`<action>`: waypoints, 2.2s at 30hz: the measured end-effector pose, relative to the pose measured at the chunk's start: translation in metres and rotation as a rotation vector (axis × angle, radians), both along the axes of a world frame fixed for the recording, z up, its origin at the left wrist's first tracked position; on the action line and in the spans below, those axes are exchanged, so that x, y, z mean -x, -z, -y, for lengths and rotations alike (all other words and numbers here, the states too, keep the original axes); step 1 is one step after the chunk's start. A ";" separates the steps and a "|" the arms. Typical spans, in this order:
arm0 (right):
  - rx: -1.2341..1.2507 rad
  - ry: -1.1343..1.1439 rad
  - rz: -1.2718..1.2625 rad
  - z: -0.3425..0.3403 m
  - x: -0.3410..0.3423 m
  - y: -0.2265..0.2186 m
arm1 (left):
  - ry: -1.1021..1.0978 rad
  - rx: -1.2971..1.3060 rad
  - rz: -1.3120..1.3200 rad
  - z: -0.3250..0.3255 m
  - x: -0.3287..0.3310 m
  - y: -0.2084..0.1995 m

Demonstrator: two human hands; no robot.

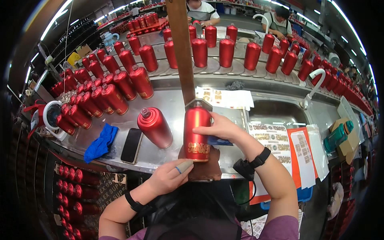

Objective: Apply decorative stickers and alignment labels to red bottles in a factory setting.

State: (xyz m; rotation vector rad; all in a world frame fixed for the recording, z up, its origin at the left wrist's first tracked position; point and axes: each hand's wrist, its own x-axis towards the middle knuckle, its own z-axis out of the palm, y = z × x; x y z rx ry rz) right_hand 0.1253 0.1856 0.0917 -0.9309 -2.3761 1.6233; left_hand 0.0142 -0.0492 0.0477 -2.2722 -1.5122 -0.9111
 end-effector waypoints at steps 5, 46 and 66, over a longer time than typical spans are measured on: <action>0.249 -0.029 -0.227 0.004 0.001 0.007 | 0.021 -0.028 0.015 -0.004 -0.002 -0.001; -0.042 0.958 0.522 0.058 -0.397 0.053 | -0.156 0.027 0.018 -0.006 -0.014 0.030; 0.045 1.144 0.026 0.084 -0.390 0.066 | -0.026 -0.072 0.045 -0.015 -0.001 0.021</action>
